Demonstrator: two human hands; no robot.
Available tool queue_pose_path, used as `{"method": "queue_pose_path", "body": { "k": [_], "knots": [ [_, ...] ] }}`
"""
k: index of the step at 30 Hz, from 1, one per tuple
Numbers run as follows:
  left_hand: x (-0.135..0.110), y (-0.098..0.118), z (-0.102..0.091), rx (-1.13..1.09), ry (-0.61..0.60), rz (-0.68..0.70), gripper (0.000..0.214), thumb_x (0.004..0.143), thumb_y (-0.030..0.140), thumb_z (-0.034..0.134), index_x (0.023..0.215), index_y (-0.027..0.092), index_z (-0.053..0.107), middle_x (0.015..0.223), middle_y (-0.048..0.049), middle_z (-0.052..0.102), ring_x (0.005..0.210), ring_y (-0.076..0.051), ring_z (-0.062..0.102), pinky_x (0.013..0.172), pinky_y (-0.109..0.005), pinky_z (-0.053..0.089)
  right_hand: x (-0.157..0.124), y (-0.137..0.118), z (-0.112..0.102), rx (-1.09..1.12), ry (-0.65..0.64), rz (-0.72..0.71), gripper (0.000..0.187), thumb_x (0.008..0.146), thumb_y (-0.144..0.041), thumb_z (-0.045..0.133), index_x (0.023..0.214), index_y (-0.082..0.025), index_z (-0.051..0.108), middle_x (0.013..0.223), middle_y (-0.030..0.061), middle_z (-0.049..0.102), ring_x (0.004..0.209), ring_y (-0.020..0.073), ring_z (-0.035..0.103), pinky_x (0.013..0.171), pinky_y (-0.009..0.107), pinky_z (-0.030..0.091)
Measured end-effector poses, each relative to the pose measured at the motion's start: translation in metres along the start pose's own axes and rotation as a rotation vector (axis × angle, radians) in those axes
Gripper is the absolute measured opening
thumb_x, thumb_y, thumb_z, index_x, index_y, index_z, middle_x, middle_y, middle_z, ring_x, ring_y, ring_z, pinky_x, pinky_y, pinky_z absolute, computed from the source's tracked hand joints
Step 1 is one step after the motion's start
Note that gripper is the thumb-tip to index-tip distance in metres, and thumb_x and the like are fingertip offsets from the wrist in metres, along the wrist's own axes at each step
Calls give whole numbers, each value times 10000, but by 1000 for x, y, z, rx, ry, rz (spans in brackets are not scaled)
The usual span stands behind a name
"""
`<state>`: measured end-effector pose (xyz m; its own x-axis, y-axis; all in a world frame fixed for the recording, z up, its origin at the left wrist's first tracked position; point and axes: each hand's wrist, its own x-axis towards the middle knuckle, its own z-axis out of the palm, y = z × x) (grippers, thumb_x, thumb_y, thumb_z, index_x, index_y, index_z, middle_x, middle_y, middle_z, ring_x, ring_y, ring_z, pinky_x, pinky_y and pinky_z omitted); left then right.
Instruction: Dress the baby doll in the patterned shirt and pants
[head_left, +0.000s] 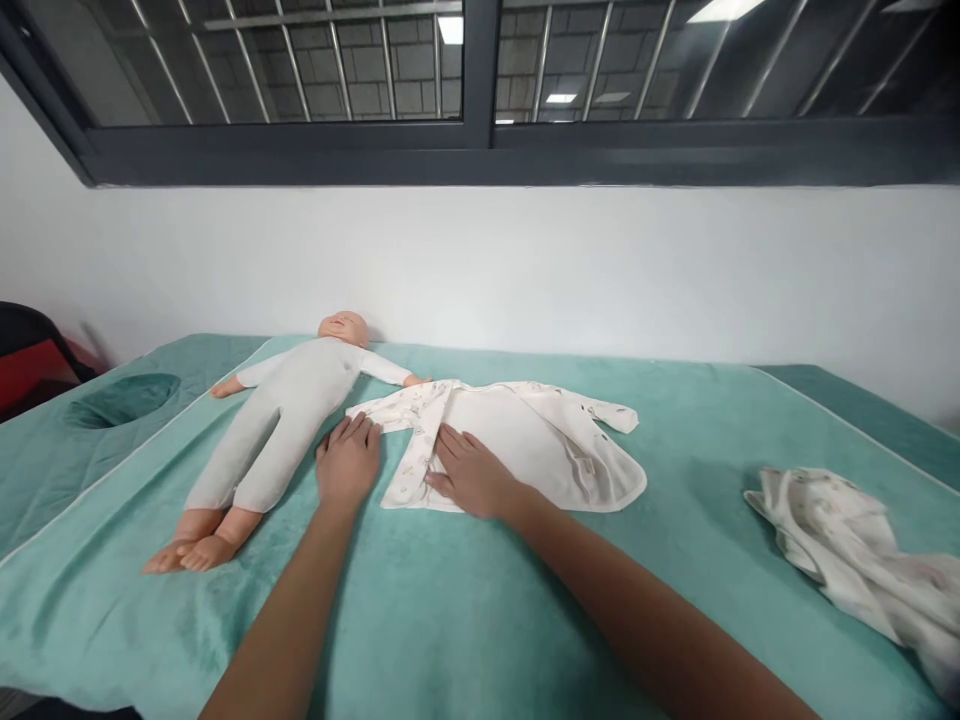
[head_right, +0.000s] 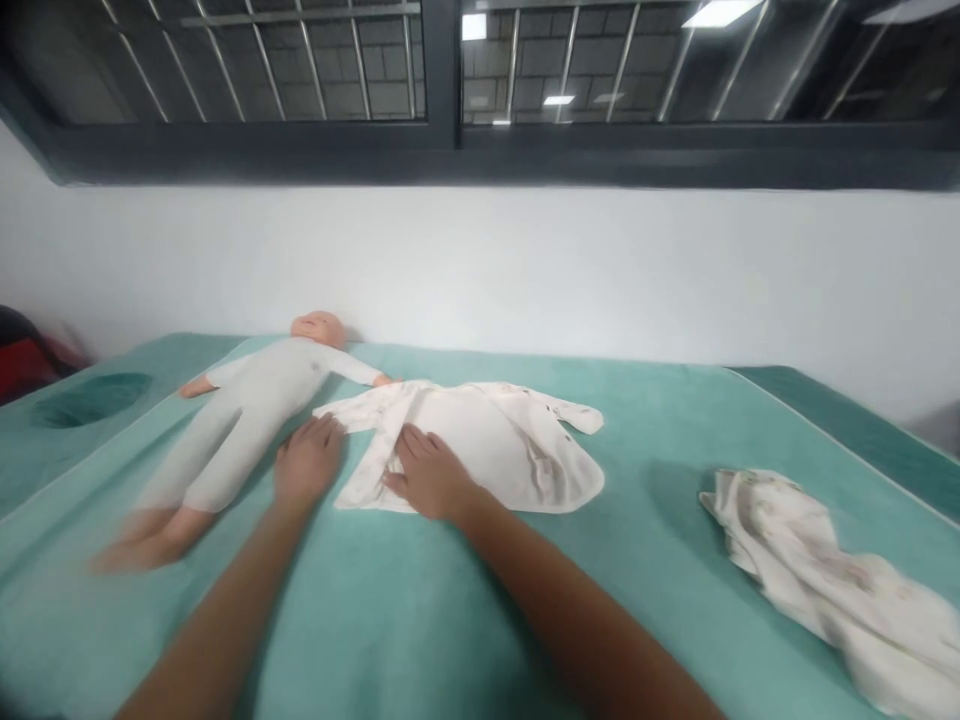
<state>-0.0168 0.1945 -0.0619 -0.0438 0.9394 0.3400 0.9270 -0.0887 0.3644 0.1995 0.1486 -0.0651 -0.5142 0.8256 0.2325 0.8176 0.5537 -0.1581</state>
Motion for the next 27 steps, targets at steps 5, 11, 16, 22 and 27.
{"method": "queue_pose_path", "body": {
  "k": [5, 11, 16, 22, 27],
  "knots": [
    [-1, -5, 0, -37, -4, -8, 380, 953, 368, 366, 1186, 262, 647, 1407, -55, 556, 1341, -275, 438, 1095, -514, 325, -28, 47, -14, -24, -3, 348, 662, 982, -529, 323, 1458, -73, 380, 1549, 163, 322, 1446, 262, 259, 1180, 447, 169],
    [-1, -7, -1, -49, -5, 5, 373, 934, 348, 381, 1176, 254, 649, 1398, -58, 563, 1335, -284, 445, 1079, -527, 346, -23, 112, -30, -12, 76, 694, 670, 971, -529, 306, 1441, -58, 387, 1496, 199, 401, 1411, 316, 319, 1158, 452, 196],
    [-2, -6, 0, -53, 14, 8, 361, 914, 305, 399, 1157, 260, 662, 1385, -55, 575, 1315, -288, 464, 1072, -519, 357, -8, 124, -27, -10, 113, 771, 634, 974, -489, 293, 1437, -67, 393, 1485, 208, 412, 1388, 341, 353, 1149, 480, 205],
    [-2, -2, -4, -83, 54, 7, 347, 906, 320, 402, 1094, 229, 679, 1297, -72, 637, 1253, -295, 514, 1026, -481, 411, -7, 123, -23, -30, 94, 769, 685, 972, -520, 280, 1457, -43, 360, 1529, 223, 329, 1439, 363, 236, 1163, 543, 116],
    [-34, 3, -15, -248, 83, 106, 360, 923, 361, 394, 1051, 183, 680, 1124, -101, 695, 1104, -265, 589, 1016, -400, 430, -22, 98, -22, -33, 31, 653, 701, 980, -495, 295, 1475, 1, 320, 1540, 233, 295, 1450, 335, 228, 1171, 481, 168]
  ]
}}
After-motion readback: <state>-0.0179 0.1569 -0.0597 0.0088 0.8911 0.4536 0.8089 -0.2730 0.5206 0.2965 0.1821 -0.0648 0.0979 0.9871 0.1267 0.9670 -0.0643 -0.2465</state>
